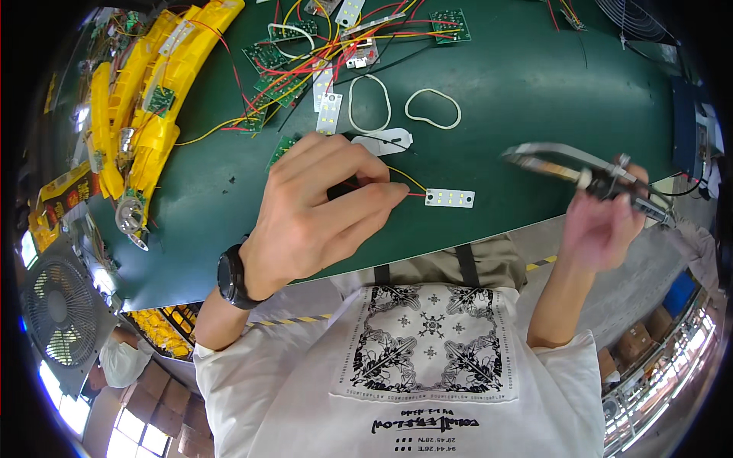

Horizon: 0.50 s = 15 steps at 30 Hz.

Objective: The person solders wires from circuit boards to LED panels using a soldering iron, repeatedly picking up components from the table, aligning the wires, and soldering the connections.

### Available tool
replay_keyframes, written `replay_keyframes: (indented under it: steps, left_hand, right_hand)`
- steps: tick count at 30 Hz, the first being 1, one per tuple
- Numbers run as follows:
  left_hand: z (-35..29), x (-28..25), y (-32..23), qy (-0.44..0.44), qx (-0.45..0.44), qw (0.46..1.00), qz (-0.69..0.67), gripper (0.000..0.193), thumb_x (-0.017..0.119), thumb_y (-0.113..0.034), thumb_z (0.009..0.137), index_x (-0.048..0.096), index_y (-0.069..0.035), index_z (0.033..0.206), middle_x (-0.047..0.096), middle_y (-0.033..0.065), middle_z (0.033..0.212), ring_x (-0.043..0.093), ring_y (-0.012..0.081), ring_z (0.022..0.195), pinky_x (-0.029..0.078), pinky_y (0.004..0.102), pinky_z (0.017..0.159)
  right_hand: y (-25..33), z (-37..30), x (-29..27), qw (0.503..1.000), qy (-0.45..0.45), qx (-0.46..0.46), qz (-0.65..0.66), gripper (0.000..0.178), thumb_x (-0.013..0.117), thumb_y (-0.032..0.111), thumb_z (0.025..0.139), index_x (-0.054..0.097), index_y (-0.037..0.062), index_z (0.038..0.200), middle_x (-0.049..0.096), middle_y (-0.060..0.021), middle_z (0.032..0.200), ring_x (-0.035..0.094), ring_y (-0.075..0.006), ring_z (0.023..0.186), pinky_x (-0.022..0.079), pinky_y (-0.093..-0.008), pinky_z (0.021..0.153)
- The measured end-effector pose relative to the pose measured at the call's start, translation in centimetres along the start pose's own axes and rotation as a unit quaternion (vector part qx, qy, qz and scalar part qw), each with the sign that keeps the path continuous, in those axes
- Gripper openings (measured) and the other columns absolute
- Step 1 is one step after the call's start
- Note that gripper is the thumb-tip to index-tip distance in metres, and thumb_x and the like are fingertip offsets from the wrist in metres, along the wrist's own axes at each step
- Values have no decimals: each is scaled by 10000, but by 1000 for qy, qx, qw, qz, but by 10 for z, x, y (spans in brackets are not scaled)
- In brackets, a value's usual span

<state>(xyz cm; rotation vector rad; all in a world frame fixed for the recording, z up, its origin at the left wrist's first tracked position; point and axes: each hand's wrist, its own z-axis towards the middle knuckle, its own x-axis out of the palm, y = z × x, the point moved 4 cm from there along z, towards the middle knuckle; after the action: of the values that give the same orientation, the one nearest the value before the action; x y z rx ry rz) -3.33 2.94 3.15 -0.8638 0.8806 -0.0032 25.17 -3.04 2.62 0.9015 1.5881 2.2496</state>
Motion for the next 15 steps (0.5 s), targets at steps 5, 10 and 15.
replay_keyframes:
  steps: [5, 10, 15]
  left_hand:
    - [-1, 5, 4, -18, 42, 999, -5, 213, 737, -31, 584, 693, -80, 787, 592, 14, 745, 519, 180, 622, 370, 304, 572]
    - [-4, 8, 5, -27, 48, 998, 2, 213, 729, -32, 558, 683, -78, 761, 591, 6, 737, 501, 174, 606, 347, 299, 554]
    - [-5, 12, 8, -29, 67, 997, 11, 231, 717, -33, 525, 674, -73, 748, 584, 3, 724, 489, 169, 603, 335, 298, 539]
  right_hand:
    - [-9, -16, 18, 964, 257, 72, -12, 283, 585, 102, 809, 455, -100, 958, 463, -144, 824, 524, -179, 535, 455, -261, 481]
    - [-15, -17, 19, 958, 256, 102, -77, 394, 737, 179, 776, 509, -85, 960, 525, -158, 746, 556, -157, 496, 485, -233, 413]
    - [-15, -17, 18, 948, 285, 101, -98, 386, 734, 166, 786, 506, -91, 962, 538, -176, 772, 564, -158, 496, 498, -231, 441]
